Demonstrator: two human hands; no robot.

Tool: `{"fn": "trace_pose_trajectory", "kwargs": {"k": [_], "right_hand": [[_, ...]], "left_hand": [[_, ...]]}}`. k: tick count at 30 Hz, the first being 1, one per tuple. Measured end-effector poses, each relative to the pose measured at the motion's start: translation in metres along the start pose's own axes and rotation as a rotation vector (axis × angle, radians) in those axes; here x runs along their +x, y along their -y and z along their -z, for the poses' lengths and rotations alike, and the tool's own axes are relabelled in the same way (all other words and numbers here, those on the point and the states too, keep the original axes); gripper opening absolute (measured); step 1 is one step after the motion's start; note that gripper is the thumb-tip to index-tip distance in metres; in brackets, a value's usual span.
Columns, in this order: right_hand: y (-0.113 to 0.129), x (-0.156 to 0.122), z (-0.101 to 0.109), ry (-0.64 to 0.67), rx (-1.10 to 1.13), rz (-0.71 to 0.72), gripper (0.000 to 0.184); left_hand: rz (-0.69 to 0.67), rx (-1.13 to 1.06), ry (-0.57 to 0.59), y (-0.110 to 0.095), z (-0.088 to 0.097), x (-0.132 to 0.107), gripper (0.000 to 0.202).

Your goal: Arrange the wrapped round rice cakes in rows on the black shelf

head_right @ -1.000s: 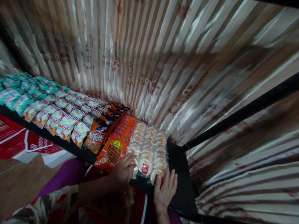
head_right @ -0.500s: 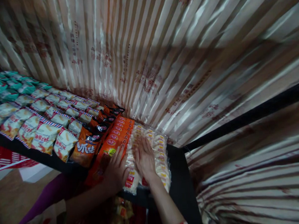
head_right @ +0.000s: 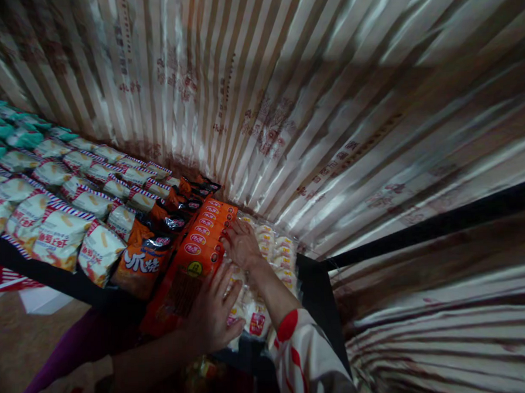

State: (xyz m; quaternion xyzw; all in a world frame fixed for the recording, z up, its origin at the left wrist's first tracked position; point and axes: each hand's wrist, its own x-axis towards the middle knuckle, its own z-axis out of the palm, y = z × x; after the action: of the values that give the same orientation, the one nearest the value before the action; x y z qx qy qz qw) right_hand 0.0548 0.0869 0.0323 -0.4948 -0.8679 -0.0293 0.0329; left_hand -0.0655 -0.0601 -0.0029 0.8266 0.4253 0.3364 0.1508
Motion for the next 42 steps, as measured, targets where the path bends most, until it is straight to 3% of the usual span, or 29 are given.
{"fn": "trace_pose_trajectory", "kwargs": {"k": [9,27,42], "right_hand": [[-0.008,0.0,-0.006,0.01,-0.02,-0.028,0.035],[-0.012,-0.005,-0.016,-0.063,-0.064,-0.037,0.034],[-0.015,-0.008,-0.018,-0.078,-0.06,-0.052,0.031]], "left_hand": [[0.026,0.04,0.072,-0.002,-0.018,0.0,0.065],[0.077,0.141,0.118,-0.009,-0.01,0.004,0.062],[0.034,0.057,0.106,-0.008,-0.009,0.004,0.063]]}}
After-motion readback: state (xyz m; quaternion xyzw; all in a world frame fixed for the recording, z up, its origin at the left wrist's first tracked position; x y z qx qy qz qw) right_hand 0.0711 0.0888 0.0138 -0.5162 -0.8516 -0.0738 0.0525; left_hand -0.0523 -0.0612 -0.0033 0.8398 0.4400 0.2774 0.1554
